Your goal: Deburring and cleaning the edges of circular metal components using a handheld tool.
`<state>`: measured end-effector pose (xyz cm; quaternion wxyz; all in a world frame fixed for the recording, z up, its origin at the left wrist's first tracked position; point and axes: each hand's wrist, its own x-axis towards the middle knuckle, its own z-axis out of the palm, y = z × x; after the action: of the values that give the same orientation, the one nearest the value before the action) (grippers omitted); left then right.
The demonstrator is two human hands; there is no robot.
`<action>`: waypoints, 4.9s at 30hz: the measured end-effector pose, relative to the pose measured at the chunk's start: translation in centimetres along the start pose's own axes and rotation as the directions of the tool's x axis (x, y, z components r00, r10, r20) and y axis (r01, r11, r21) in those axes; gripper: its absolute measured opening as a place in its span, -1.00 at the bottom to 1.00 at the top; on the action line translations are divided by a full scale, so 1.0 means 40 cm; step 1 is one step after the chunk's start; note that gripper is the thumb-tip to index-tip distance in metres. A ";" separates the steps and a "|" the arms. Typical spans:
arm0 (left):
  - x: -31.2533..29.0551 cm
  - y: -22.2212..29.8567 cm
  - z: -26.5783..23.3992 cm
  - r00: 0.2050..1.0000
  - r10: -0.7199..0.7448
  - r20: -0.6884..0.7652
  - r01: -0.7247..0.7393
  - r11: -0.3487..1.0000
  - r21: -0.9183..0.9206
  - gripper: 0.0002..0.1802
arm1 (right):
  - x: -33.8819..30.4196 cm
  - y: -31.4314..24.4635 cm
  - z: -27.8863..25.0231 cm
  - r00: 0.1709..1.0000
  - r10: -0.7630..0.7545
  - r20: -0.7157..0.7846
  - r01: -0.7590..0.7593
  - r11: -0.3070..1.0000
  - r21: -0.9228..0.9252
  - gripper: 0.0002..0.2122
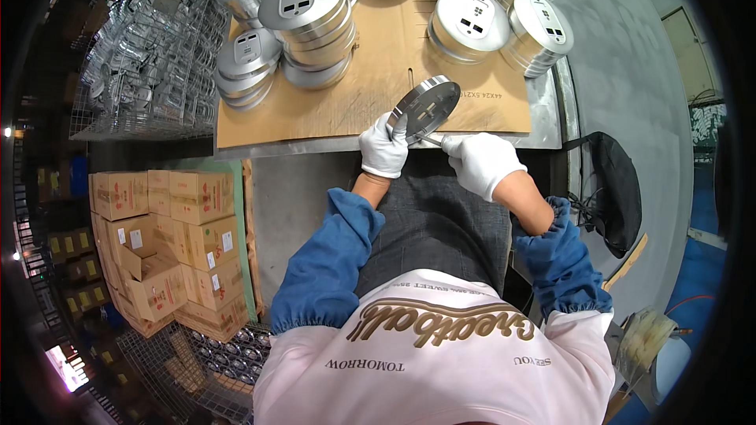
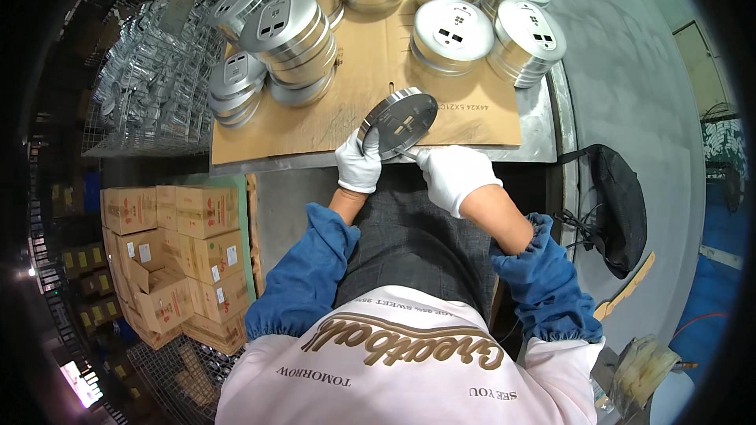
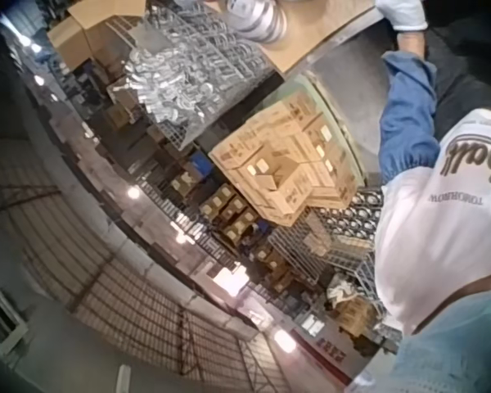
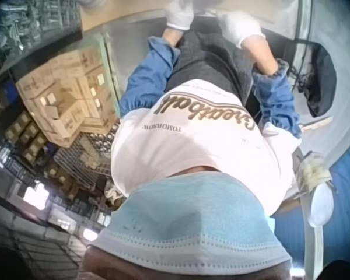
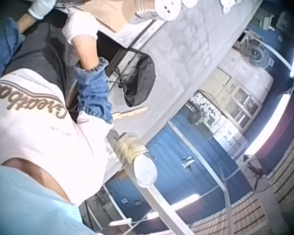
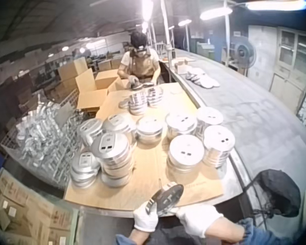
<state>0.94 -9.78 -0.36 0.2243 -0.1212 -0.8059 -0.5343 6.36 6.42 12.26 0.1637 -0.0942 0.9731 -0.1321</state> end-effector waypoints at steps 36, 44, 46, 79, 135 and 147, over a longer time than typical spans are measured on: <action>-0.001 0.019 0.017 0.995 -0.046 -0.087 0.056 0.991 0.119 -0.65 | -0.031 0.022 0.044 0.989 -0.035 -0.141 0.034 0.999 -0.007 -0.91; -0.005 0.010 0.015 0.999 0.021 -0.040 -0.016 0.992 0.124 -0.69 | -0.009 0.014 0.019 0.997 -0.047 -0.063 0.046 0.999 -0.007 -0.85; -0.003 0.009 0.016 0.997 0.068 -0.048 -0.062 0.992 0.108 -0.69 | 0.000 0.012 0.008 0.998 -0.048 0.032 0.050 0.997 -0.051 -0.82; -0.011 0.008 0.015 0.995 -0.008 -0.102 0.016 0.996 0.086 -0.67 | -0.011 -0.001 0.026 0.997 -0.068 -0.048 0.066 0.997 -0.037 -0.80; 0.089 0.054 0.007 0.871 -0.475 0.127 0.472 0.880 0.052 -0.57 | -0.057 0.113 0.106 0.841 0.360 -0.404 -0.001 0.748 0.664 -0.53; 0.091 0.100 0.011 0.920 -0.349 0.180 0.269 0.893 0.360 -0.57 | -0.061 0.023 0.020 0.991 0.111 -0.080 -0.112 0.994 -0.014 -0.79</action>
<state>-0.57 -7.94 4.50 0.0538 -0.0153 -0.9136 -0.4028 8.78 7.67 11.97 0.1314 -0.0359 0.9837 -0.1172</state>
